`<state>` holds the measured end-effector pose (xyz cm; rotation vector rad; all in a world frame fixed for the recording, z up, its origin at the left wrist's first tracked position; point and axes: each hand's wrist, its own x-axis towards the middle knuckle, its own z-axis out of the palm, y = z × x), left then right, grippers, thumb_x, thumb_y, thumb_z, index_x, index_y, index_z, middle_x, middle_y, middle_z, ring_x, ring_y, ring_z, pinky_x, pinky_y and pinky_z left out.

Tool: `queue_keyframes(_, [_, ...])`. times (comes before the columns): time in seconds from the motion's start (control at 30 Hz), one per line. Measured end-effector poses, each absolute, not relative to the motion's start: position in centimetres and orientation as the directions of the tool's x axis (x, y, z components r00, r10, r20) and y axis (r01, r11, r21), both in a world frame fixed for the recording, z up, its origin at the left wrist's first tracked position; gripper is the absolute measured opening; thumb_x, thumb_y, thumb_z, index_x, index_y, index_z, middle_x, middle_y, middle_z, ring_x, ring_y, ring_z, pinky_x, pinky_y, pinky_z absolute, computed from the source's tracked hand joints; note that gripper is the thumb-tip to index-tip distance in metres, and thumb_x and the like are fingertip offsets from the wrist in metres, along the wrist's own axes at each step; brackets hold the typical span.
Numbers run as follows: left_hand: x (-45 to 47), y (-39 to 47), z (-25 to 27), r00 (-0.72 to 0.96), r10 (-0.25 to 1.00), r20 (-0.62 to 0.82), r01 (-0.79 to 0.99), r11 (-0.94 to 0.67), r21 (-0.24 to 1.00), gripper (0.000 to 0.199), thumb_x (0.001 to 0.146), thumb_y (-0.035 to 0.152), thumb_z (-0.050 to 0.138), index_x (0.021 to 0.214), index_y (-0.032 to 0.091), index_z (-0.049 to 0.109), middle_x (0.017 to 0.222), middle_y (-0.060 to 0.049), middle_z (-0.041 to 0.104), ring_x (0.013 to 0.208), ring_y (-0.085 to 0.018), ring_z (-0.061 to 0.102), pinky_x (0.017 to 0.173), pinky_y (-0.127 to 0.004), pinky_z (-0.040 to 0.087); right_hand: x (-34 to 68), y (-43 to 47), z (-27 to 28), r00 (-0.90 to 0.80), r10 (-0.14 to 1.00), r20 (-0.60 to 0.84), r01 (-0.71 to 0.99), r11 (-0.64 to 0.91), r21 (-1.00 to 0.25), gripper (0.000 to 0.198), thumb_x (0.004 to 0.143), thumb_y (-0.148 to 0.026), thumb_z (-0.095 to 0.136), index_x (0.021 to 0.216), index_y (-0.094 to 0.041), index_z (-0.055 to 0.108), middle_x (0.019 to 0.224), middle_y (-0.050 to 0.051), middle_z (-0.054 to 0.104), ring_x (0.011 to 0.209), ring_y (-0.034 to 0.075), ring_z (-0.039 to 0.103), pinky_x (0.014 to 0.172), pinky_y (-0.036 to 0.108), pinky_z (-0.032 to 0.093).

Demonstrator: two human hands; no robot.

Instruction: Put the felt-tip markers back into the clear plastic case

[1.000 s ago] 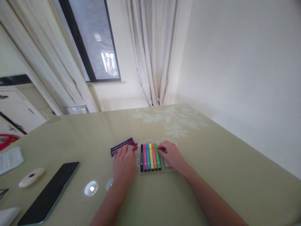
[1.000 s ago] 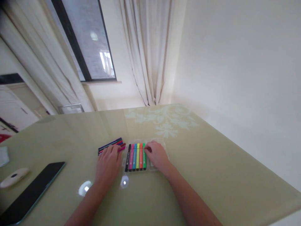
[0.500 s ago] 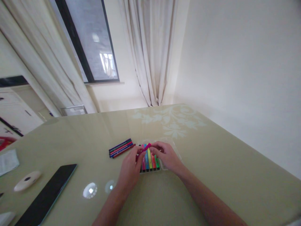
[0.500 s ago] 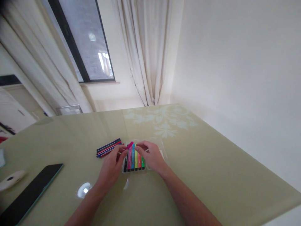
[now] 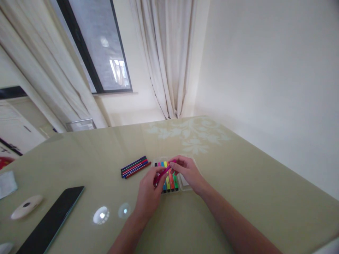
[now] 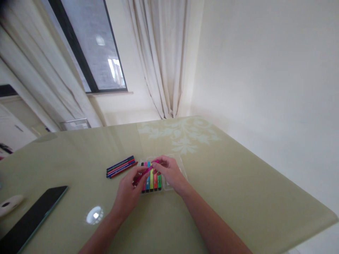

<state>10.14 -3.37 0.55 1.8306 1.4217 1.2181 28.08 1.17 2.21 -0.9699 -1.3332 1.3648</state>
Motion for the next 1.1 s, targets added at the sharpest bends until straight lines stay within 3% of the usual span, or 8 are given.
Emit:
queue_keyframes(0.23, [10.3, -3.6, 0.8, 0.045, 0.932, 0.359, 0.544, -0.324, 0.774, 0.035, 0.102, 0.047, 0.049, 0.117, 0.021, 0.068, 0.096, -0.005, 0.073, 0.075, -0.018, 0.062, 0.066, -0.028, 0.051, 29.1, 2.0, 2.2, 0.04, 0.996, 0.078, -0.217, 0.085, -0.972, 0.04, 0.072, -0.051, 0.084, 0.093, -0.019, 0.071, 0.083, 0.004, 0.074, 0.079, 0.018, 0.069, 0.073, 0.03, 0.054])
queue_keyframes(0.43, [10.6, -3.9, 1.1, 0.086, 0.935, 0.345, 0.531, -0.336, 0.778, 0.037, 0.103, 0.047, 0.048, 0.117, 0.022, 0.071, 0.091, -0.004, 0.075, 0.073, -0.018, 0.066, 0.066, -0.027, 0.052, 28.8, 1.8, 2.4, -0.059, 0.997, 0.042, -0.228, 0.027, -0.973, 0.043, 0.069, -0.05, 0.087, 0.094, -0.019, 0.073, 0.088, 0.004, 0.075, 0.084, 0.02, 0.072, 0.077, 0.032, 0.056])
queue_keyframes(0.53, [10.8, -4.0, 0.6, 0.141, 0.927, 0.348, 0.577, -0.363, 0.732, 0.034, 0.104, 0.042, 0.048, 0.12, 0.022, 0.07, 0.103, -0.005, 0.077, 0.084, -0.02, 0.07, 0.077, -0.03, 0.055, 29.3, 2.0, 2.5, -0.041, 0.997, 0.065, -0.192, 0.056, -0.98, 0.042, 0.073, -0.047, 0.083, 0.102, -0.019, 0.075, 0.091, 0.006, 0.077, 0.085, 0.02, 0.072, 0.075, 0.031, 0.054])
queue_keyframes(0.63, [11.4, -4.3, -0.4, 0.296, 0.874, 0.385, 0.672, -0.477, 0.566, 0.035, 0.103, 0.035, 0.05, 0.133, 0.024, 0.064, 0.127, -0.008, 0.072, 0.115, -0.025, 0.067, 0.1, -0.04, 0.052, 31.2, 3.0, 2.5, 0.053, 0.995, 0.08, -0.114, 0.086, -0.99, 0.042, 0.078, -0.046, 0.076, 0.11, -0.019, 0.075, 0.094, 0.007, 0.078, 0.085, 0.02, 0.072, 0.071, 0.029, 0.052])
queue_keyframes(0.73, [12.1, -4.8, -1.1, 0.461, 0.811, 0.36, 0.729, -0.577, 0.368, 0.043, 0.099, 0.031, 0.057, 0.143, 0.027, 0.056, 0.146, -0.008, 0.06, 0.134, -0.028, 0.055, 0.111, -0.049, 0.044, 33.2, 3.8, 2.2, 0.043, 0.998, 0.046, 0.064, 0.043, -0.997, 0.033, 0.08, -0.044, 0.072, 0.1, -0.017, 0.077, 0.089, 0.008, 0.079, 0.08, 0.02, 0.072, 0.066, 0.028, 0.05])
queue_keyframes(0.83, [12.3, -5.1, -1.2, 0.491, 0.812, 0.316, 0.765, -0.575, 0.291, 0.042, 0.099, 0.029, 0.059, 0.141, 0.028, 0.058, 0.149, -0.007, 0.058, 0.135, -0.028, 0.053, 0.112, -0.05, 0.043, 33.9, 4.0, 1.6, -0.074, 0.996, -0.039, 0.239, -0.021, -0.971, 0.025, 0.08, -0.039, 0.072, 0.088, -0.017, 0.078, 0.08, 0.006, 0.078, 0.073, 0.019, 0.072, 0.059, 0.026, 0.049])
queue_keyframes(0.97, [12.2, -5.1, -1.0, 0.47, 0.832, 0.294, 0.785, -0.547, 0.293, 0.048, 0.099, 0.029, 0.058, 0.147, 0.026, 0.051, 0.145, -0.008, 0.061, 0.132, -0.027, 0.055, 0.11, -0.048, 0.044, 32.6, 3.5, 0.8, -0.183, 0.98, -0.078, 0.315, -0.017, -0.949, 0.02, 0.081, -0.036, 0.072, 0.082, -0.017, 0.078, 0.07, 0.003, 0.075, 0.067, 0.018, 0.071, 0.053, 0.023, 0.047])
queue_keyframes(1.1, [12.3, -4.9, -1.2, 0.497, 0.811, 0.307, 0.787, -0.571, 0.234, 0.046, 0.098, 0.024, 0.059, 0.143, 0.031, 0.055, 0.146, -0.007, 0.06, 0.132, -0.028, 0.054, 0.109, -0.049, 0.044, 31.1, 3.0, 0.5, -0.144, 0.988, -0.056, 0.398, 0.006, -0.917, 0.012, 0.081, -0.028, 0.073, 0.087, -0.018, 0.077, 0.066, 0.002, 0.074, 0.06, 0.018, 0.07, 0.055, 0.026, 0.05])
